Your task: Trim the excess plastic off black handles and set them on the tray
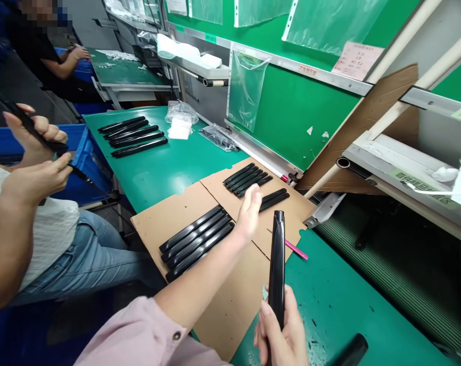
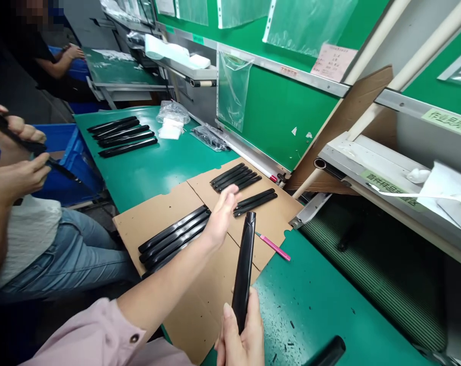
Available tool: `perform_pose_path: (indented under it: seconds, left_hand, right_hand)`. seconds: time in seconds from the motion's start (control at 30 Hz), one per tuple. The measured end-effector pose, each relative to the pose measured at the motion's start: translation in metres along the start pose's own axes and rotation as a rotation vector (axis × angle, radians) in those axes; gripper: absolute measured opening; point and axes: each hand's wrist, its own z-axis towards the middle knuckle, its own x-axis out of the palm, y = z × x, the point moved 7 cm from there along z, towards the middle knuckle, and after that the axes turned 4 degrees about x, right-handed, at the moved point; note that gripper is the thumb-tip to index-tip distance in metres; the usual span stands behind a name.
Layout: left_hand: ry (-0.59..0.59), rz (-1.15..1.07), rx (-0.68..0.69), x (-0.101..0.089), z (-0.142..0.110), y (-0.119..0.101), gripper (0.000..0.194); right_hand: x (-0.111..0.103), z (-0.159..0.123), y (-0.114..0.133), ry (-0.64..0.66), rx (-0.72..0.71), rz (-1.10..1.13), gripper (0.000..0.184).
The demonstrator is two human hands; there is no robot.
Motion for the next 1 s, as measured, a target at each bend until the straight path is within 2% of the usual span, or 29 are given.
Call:
perform_pose_path:
  seconds: [0.07,0.17,0.23,0.3,0.47,0.7,0.83,1.0]
  left_hand:
    - [0.164,-0.186,-0.143,0.010,-0.031,0.005,0.048]
    - [0.378,-0.344,-0.294,0.026,-0.078,0.004,0.053]
    - [0.451,-0.395,-0.379,0.031,-0.101,0.003,0.055]
    - [0.472,-0.414,-0.435,0.033,-0.114,0.002,0.052]
    - [0.491,-0.413,-0.445,0.033,-0.122,-0.008,0.037]
    - [0.611,-0.407,-0.474,0.038,-0.143,-0.006,0.037]
    - [0.614,-0.334,-0.426,0.037,-0.148,-0.009,0.036]
    - [0.626,-0.188,-0.437,0.038,-0.147,-0.012,0.034]
  right_hand:
    - [-0.003,0.003,0.008,-0.014,-0.010,0.012,0.062]
    - [-0.007,0.005,0.014,-0.021,-0.032,0.015,0.059]
    - [-0.007,0.005,0.015,-0.009,-0.053,0.011,0.053]
    - [-0.006,0.004,0.013,-0.004,-0.062,0.007,0.051]
    - [-0.006,0.001,0.009,0.007,-0.051,0.025,0.062]
    - [-0.006,-0.003,0.012,0.008,-0.126,0.089,0.074]
    - [-0.006,-0.004,0.011,-0.011,-0.144,0.108,0.079]
    - [-0.006,-0.005,0.008,0.000,-0.137,0.166,0.083]
